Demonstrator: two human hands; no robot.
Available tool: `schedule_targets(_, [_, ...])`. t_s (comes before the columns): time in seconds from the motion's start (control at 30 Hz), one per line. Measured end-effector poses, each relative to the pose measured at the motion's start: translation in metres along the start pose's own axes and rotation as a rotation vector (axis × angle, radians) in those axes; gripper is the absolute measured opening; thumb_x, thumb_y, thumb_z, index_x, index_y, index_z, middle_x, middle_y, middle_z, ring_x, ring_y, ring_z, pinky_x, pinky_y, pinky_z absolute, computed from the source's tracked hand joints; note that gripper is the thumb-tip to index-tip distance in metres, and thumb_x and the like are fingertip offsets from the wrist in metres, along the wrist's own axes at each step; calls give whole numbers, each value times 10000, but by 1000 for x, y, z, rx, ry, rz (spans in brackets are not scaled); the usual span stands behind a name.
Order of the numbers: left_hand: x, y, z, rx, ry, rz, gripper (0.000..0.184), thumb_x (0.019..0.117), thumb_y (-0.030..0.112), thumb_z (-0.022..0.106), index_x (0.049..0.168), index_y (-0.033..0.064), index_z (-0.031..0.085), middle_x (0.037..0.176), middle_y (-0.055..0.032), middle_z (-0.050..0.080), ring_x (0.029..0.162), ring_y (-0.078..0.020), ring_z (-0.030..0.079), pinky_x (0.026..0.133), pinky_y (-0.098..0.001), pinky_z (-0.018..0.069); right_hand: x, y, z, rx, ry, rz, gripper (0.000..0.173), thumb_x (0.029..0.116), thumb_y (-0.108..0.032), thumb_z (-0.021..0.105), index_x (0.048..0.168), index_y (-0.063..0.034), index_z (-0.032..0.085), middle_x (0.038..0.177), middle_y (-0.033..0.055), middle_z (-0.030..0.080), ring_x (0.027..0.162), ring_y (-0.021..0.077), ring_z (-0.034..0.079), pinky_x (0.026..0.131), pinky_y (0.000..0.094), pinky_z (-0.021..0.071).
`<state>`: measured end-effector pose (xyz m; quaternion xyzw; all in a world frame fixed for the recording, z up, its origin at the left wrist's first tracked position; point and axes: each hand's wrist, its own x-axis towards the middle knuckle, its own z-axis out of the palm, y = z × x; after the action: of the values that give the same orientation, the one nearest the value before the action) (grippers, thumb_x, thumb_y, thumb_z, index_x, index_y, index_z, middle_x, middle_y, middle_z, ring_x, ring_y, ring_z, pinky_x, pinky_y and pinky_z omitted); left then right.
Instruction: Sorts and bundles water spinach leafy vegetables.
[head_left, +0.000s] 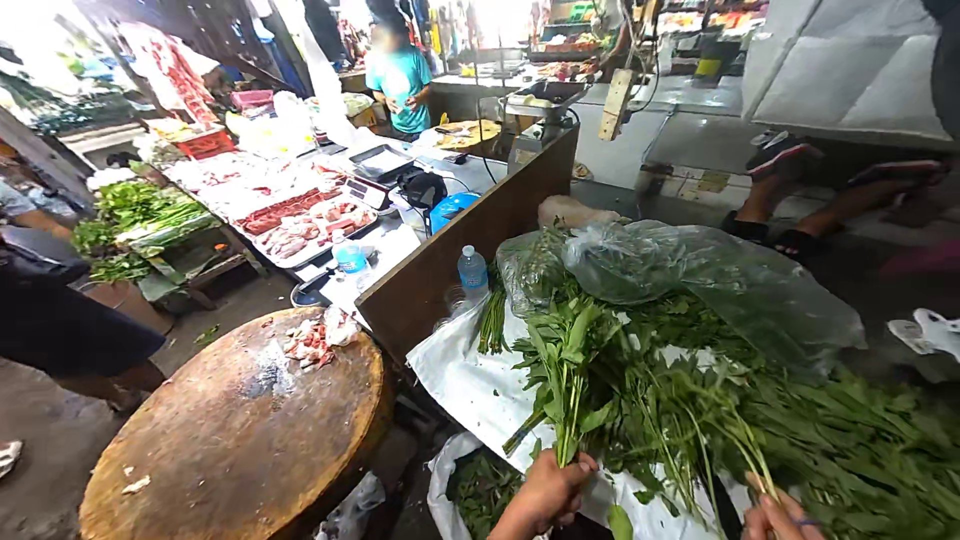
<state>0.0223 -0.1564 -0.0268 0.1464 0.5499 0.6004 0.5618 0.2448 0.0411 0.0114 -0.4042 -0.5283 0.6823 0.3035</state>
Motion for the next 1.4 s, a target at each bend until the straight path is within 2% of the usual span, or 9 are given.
schedule_targets(0.2, [4, -4, 8, -73, -7, -15, 203, 1029, 172, 528, 1168, 73, 639, 509, 46, 429, 379, -50, 385, 379, -213, 356, 7, 46, -4, 870, -169, 369, 332, 1107, -291, 288, 1108, -171, 598, 596, -79, 549, 440, -5, 512, 428, 149, 455])
schedule_targets(0.33, [3, -7, 11, -89, -12, -29, 199, 1033, 162, 513, 1166, 74, 631, 514, 50, 420, 382, -48, 386, 381, -208, 360, -2, 63, -5, 885, -287, 351, 296, 1097, -266, 304, 1081, -196, 591, 635, -91, 554, 451, -24, 488, 422, 133, 432])
schedule_targets(0.43, [6, -5, 13, -101, -24, -30, 187, 1040, 155, 506, 1161, 81, 629, 510, 55, 416, 381, -44, 388, 381, -204, 361, -6, 54, -5, 992, -450, 293, 159, 1010, -258, 597, 1103, -163, 684, 648, -62, 578, 469, 10, 535, 432, 165, 462])
schedule_targets(0.57, [4, -4, 15, -106, -11, -28, 183, 1049, 165, 507, 1142, 74, 635, 512, 54, 415, 385, -49, 397, 383, -210, 372, 6, 60, -3, 890, -402, 285, 163, 1040, -289, 514, 1074, -181, 630, 617, -86, 514, 434, -11, 469, 397, 151, 421])
schedule_targets(0.67, [5, -5, 17, -108, -11, -10, 201, 1049, 179, 504, 1150, 73, 641, 517, 58, 409, 385, -47, 392, 378, -209, 370, 6, 48, -6, 834, -533, 229, 178, 956, -313, 677, 1090, -195, 693, 643, -71, 547, 446, 2, 482, 399, 161, 419])
schedule_targets(0.8, [1, -6, 20, -111, 15, 2, 212, 1050, 155, 503, 1164, 44, 644, 509, 49, 403, 374, -50, 390, 364, -213, 378, 3, 40, -1, 621, -469, 202, 129, 962, -324, 655, 1028, -212, 657, 730, -45, 599, 513, 36, 524, 456, 195, 456])
schedule_targets(1.0, [-2, -8, 24, -128, 24, 21, 198, 1037, 129, 519, 1146, 34, 654, 495, 44, 410, 367, -48, 395, 361, -210, 377, -5, 40, -5, 515, -427, 181, 147, 1013, -256, 586, 1112, -154, 622, 825, 0, 633, 607, 96, 598, 562, 271, 548])
schedule_targets(1.17, [-2, -1, 30, -185, 55, 83, 206, 1044, 116, 504, 1146, 17, 653, 494, 30, 421, 367, -55, 404, 363, -216, 391, -3, 31, -9, 184, -199, 179, 351, 1044, -119, 484, 1373, -12, 544, 874, 64, 653, 646, 127, 615, 594, 276, 555])
schedule_targets(1.4, [-2, 8, 38, -189, 70, 111, 199, 1044, 102, 494, 1141, 16, 645, 499, 25, 461, 374, -55, 433, 372, -213, 406, -28, 1, -18, 150, -202, 108, 338, 985, -129, 505, 1298, -16, 566, 828, 60, 692, 597, 118, 635, 543, 260, 558])
